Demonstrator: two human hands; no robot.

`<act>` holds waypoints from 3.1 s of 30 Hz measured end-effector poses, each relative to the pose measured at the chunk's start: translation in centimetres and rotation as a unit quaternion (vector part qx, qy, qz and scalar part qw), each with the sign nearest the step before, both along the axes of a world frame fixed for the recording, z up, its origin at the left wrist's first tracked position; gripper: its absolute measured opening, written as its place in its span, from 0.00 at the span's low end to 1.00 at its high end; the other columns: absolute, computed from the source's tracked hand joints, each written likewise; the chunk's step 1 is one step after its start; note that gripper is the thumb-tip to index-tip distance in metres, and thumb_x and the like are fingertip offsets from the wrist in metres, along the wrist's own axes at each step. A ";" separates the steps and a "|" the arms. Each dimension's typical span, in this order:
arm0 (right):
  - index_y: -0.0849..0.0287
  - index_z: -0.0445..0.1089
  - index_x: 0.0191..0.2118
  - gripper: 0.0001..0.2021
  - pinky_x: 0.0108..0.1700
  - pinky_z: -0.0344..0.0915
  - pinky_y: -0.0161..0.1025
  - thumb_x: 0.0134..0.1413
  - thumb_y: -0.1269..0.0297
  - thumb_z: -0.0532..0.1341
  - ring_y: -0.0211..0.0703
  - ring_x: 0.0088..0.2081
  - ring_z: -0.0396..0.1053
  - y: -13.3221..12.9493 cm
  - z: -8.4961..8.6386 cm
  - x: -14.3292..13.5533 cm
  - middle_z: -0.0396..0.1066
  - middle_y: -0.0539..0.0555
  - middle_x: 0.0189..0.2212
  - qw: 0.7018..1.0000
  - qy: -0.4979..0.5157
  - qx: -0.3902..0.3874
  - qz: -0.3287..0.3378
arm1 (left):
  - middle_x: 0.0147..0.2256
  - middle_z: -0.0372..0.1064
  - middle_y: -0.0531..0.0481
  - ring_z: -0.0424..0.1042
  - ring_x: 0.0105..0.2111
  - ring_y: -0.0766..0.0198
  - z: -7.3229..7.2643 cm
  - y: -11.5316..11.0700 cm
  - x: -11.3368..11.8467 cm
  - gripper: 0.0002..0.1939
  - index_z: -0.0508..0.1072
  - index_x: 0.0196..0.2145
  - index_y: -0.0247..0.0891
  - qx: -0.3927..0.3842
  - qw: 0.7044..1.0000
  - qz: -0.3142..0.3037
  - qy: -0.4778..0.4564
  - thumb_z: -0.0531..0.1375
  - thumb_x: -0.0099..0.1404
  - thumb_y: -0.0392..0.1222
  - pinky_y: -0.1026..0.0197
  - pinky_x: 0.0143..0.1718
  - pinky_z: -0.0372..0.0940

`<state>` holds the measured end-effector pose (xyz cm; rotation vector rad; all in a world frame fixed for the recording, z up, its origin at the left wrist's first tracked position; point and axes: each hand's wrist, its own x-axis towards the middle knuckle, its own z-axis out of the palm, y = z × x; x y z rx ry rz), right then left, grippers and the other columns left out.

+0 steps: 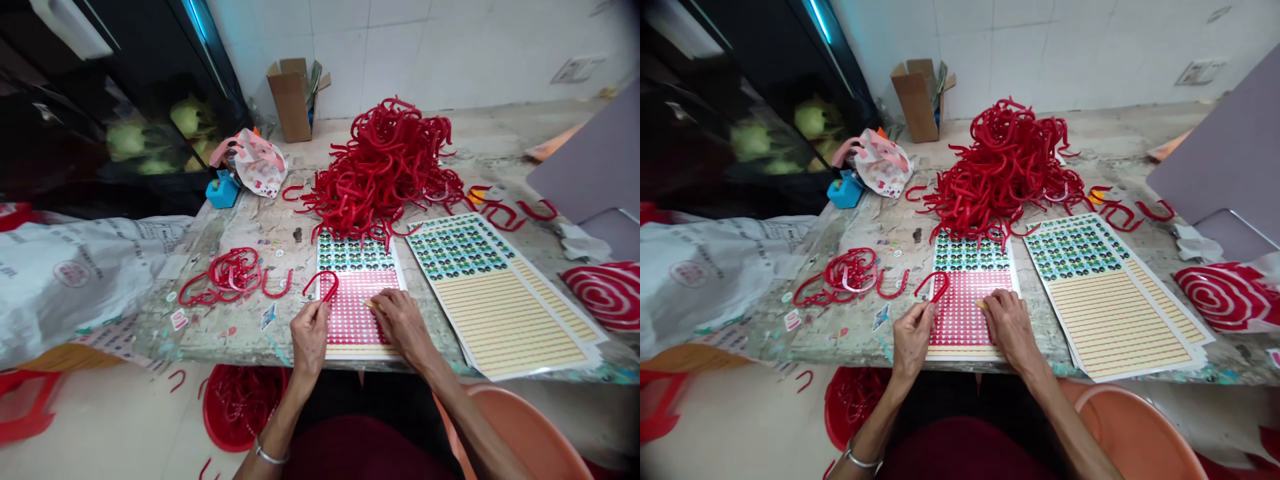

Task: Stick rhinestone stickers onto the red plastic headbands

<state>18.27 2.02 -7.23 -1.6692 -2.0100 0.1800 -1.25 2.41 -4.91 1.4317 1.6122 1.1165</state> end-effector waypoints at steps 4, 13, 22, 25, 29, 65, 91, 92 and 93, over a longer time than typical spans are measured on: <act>0.59 0.65 0.33 0.04 0.38 0.58 0.41 0.57 0.66 0.55 0.45 0.35 0.63 0.0 -0.9 -0.5 0.67 0.55 0.31 0.999 0.031 -0.004 0.013 | 0.24 0.65 0.52 0.63 0.26 0.66 -1.2 -1.1 -0.6 0.11 0.73 0.29 0.34 -0.035 0.998 -0.033 -0.028 0.54 0.61 0.42 0.67 0.27 0.59; 0.57 0.62 0.36 0.06 0.39 0.56 0.42 0.59 0.71 0.50 0.43 0.33 0.63 -0.8 1.0 -3.3 0.68 0.53 0.30 0.980 0.090 -0.032 0.174 | 0.24 0.69 0.51 0.68 0.23 0.67 -1.4 0.1 -2.6 0.11 0.72 0.30 0.34 -0.083 0.984 -0.051 -0.152 0.56 0.60 0.44 0.65 0.28 0.65; 0.59 0.64 0.35 0.07 0.44 0.51 0.45 0.60 0.66 0.51 0.43 0.35 0.60 -1.2 0.1 -6.1 0.68 0.54 0.31 0.974 -0.003 -0.010 0.225 | 0.29 0.74 0.46 0.74 0.28 0.62 -2.8 0.2 -1.6 0.11 0.72 0.30 0.32 -0.101 0.970 -0.073 -0.210 0.57 0.59 0.44 0.60 0.34 0.70; 0.59 0.65 0.34 0.08 0.44 0.51 0.44 0.60 0.66 0.51 0.43 0.34 0.60 -1.1 -0.1 -6.1 0.67 0.54 0.29 0.973 -0.015 0.009 0.231 | 0.28 0.74 0.47 0.75 0.29 0.61 -2.8 0.2 -1.6 0.11 0.72 0.29 0.32 -0.099 0.971 -0.067 -0.206 0.57 0.59 0.44 0.61 0.33 0.70; 0.58 0.65 0.35 0.08 0.44 0.51 0.44 0.60 0.66 0.51 0.43 0.34 0.60 -1.1 -0.2 -6.1 0.67 0.53 0.29 0.973 -0.014 0.019 0.230 | 0.28 0.74 0.47 0.75 0.30 0.61 -2.9 0.2 -1.6 0.11 0.73 0.29 0.33 -0.098 0.973 -0.065 -0.201 0.57 0.59 0.44 0.61 0.34 0.70; 0.49 0.69 0.25 0.08 0.46 0.60 0.45 0.48 0.53 0.60 0.36 0.32 0.62 -1.5 12.3 6.9 0.63 0.48 0.25 0.688 0.715 0.123 0.037 | 0.26 0.72 0.48 0.74 0.28 0.63 -2.6 0.3 -1.2 0.11 0.71 0.28 0.33 -0.095 0.974 -0.052 -0.200 0.57 0.58 0.45 0.62 0.32 0.69; 0.59 0.69 0.36 0.16 0.41 0.61 0.45 0.52 0.51 0.57 0.49 0.37 0.67 3.0 3.1 2.0 0.71 0.59 0.35 0.979 0.189 0.041 -0.071 | 0.31 0.71 0.50 0.69 0.27 0.70 8.0 1.3 3.1 0.08 0.71 0.34 0.35 0.025 0.922 -0.060 -0.381 0.55 0.64 0.40 0.65 0.34 0.62; 0.60 0.69 0.38 0.16 0.43 0.61 0.47 0.51 0.51 0.58 0.51 0.39 0.66 2.5 2.8 1.8 0.71 0.59 0.37 0.970 0.220 0.041 -0.092 | 0.32 0.71 0.50 0.68 0.27 0.70 8.0 1.3 3.2 0.08 0.71 0.34 0.35 0.026 0.918 -0.060 -0.391 0.54 0.64 0.40 0.65 0.35 0.62; 0.60 0.70 0.38 0.17 0.44 0.60 0.47 0.51 0.51 0.58 0.51 0.39 0.66 1.9 2.7 1.5 0.71 0.59 0.37 0.958 0.266 0.020 -0.105 | 0.32 0.71 0.50 0.68 0.27 0.70 8.1 1.3 3.3 0.07 0.71 0.34 0.35 0.027 0.915 -0.060 -0.397 0.54 0.64 0.39 0.65 0.36 0.62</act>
